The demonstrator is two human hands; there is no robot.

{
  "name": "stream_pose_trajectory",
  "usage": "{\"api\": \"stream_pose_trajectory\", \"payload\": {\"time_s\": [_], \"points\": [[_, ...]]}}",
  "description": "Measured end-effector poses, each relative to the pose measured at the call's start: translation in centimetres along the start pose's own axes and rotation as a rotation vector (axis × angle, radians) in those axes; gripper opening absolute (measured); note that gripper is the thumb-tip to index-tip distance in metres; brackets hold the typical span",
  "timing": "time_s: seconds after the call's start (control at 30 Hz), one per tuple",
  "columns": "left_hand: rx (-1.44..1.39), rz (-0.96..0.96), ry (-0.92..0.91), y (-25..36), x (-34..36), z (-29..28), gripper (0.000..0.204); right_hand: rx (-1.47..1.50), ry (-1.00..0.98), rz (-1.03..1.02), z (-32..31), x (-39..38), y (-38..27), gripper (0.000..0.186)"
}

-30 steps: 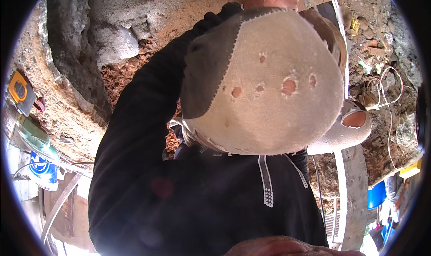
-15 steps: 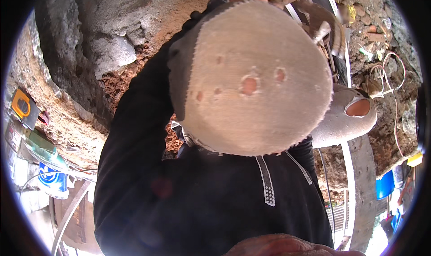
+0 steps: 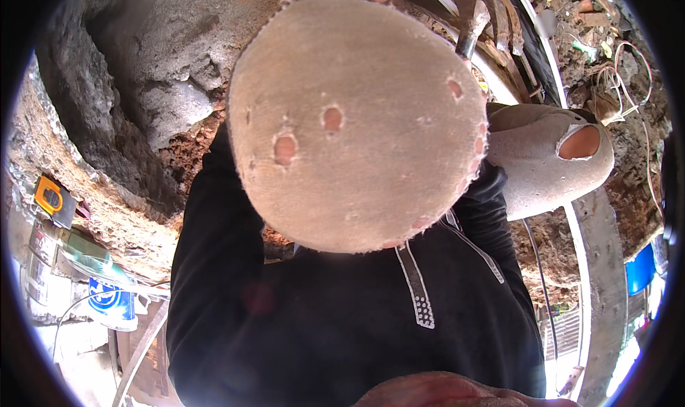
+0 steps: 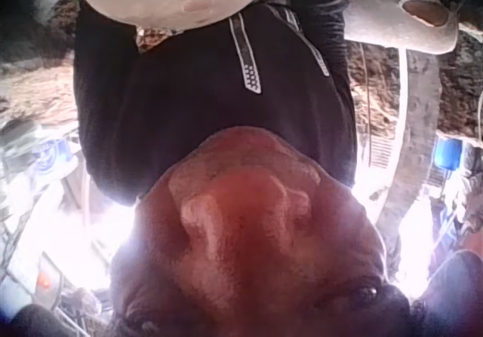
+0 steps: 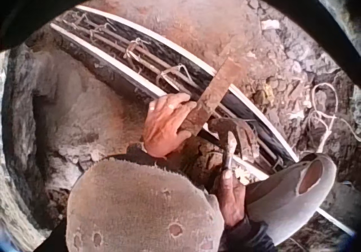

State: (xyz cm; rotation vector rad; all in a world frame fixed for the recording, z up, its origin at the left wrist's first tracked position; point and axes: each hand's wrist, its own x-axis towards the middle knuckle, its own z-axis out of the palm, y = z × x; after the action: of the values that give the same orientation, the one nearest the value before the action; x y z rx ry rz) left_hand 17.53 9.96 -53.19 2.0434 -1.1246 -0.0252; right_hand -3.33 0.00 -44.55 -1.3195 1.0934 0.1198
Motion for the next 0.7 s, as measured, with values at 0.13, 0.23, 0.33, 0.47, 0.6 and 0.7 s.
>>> {"api": "stream_pose_trajectory", "payload": {"time_s": [0.13, 0.23, 0.33, 0.47, 0.6, 0.7], "points": [[0.11, 0.003, -0.103, -1.7, 0.4, -0.8, 0.06, 0.004, -0.03, -0.045, -0.1, -0.1, 0.0, 0.051], [0.051, -0.012, -0.147, -1.9, 0.1, 0.2, 0.06, 0.027, -0.013, -0.027, -0.1, -0.2, -0.2, 0.05], [0.068, -0.058, -0.162, -1.0, -0.2, -0.1, 0.057, 0.021, -0.013, 0.001, 0.0, -0.2, -0.8, 0.05], [0.082, -0.069, -0.188, -0.7, 0.7, -0.6, 0.055, -0.004, -0.009, -0.053, 0.1, 0.3, -1.1, 0.05], [0.081, -0.09, -0.234, -0.7, 0.8, -1.0, 0.054, -0.056, 0.005, 0.001, 0.4, 0.3, -1.4, 0.051], [0.054, -0.063, -0.168, -1.1, 0.2, -0.7, 0.054, 0.065, -0.029, 0.04, 0.3, 0.1, -0.6, 0.051]]}}
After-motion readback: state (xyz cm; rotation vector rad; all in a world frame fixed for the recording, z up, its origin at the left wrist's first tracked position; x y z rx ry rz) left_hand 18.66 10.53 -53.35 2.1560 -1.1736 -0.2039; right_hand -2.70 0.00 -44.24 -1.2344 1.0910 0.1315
